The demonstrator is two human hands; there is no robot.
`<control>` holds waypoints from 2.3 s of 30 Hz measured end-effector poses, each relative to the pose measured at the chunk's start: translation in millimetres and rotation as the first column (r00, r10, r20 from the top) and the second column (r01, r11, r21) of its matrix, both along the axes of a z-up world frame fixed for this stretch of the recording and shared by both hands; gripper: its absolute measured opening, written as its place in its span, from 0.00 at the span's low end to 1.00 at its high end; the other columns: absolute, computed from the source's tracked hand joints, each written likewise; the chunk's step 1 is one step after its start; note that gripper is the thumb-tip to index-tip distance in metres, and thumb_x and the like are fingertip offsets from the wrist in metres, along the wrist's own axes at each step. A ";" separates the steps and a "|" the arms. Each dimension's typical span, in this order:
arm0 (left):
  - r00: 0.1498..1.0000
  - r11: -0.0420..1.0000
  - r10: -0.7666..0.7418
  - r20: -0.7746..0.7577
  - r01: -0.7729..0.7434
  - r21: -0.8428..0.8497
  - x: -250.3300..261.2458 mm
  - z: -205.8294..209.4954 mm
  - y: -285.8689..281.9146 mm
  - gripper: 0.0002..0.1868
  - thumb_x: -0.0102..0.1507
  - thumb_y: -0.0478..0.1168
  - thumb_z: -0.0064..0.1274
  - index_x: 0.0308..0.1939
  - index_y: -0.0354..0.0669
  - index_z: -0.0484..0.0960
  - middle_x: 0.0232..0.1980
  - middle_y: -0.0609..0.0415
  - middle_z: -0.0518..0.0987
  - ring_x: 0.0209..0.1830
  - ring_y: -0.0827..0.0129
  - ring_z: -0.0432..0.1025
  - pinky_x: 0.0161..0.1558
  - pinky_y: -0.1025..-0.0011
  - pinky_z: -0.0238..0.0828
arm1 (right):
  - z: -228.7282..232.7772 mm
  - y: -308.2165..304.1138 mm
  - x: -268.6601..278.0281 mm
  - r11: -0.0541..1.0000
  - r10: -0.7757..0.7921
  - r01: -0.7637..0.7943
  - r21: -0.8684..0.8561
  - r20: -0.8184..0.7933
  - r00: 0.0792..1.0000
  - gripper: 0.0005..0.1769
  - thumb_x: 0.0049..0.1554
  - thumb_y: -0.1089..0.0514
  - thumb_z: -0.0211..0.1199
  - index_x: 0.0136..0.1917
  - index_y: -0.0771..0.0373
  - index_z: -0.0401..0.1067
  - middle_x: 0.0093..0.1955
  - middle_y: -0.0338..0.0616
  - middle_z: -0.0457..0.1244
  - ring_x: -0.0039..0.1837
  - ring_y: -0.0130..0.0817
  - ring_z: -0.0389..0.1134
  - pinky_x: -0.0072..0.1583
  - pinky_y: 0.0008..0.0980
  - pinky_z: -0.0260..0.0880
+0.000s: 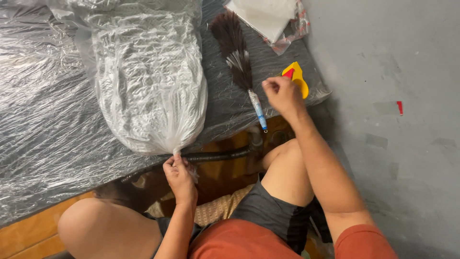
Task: Compressing a pillow inside a plastic bag using a vacuum cleaner and then folding and taping the bag for storage or shipping.
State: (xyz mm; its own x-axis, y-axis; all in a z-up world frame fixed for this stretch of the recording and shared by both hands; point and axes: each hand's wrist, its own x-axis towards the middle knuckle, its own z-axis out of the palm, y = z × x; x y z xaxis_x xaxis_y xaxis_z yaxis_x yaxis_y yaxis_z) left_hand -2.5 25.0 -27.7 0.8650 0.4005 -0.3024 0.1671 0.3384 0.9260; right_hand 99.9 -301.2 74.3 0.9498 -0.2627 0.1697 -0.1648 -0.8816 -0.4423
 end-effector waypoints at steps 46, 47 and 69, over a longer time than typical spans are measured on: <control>0.930 0.890 -0.291 -0.225 0.177 -0.421 1.1 23.3 34.2 0.15 0.71 0.52 0.46 0.47 0.44 0.72 0.23 0.64 0.56 0.14 0.78 0.55 0.13 0.79 0.53 | -30.9 69.3 -79.6 -0.250 0.085 0.159 0.955 -0.142 0.986 0.21 0.55 0.37 0.52 0.32 0.53 0.60 0.25 0.33 0.47 0.30 0.31 0.51 0.51 0.36 0.62; 0.929 0.888 -0.297 -0.220 0.184 -0.421 0.9 23.2 34.7 0.15 0.71 0.52 0.45 0.47 0.44 0.72 0.23 0.64 0.56 0.14 0.78 0.55 0.13 0.79 0.54 | -27.5 81.0 -79.7 -0.220 0.102 0.168 0.961 -0.148 0.984 0.19 0.54 0.40 0.51 0.30 0.53 0.59 0.24 0.35 0.46 0.29 0.33 0.51 0.50 0.37 0.62; 0.921 0.820 -0.388 -0.007 0.342 -0.460 -5.0 -9.4 52.5 0.42 0.67 0.78 0.26 0.52 0.43 0.73 0.28 0.58 0.67 0.21 0.74 0.65 0.21 0.77 0.62 | -72.5 156.3 -53.5 0.457 0.532 -0.322 0.829 0.035 0.846 0.17 0.46 0.53 0.55 0.42 0.69 0.71 0.22 0.41 0.53 0.22 0.29 0.58 0.28 0.24 0.54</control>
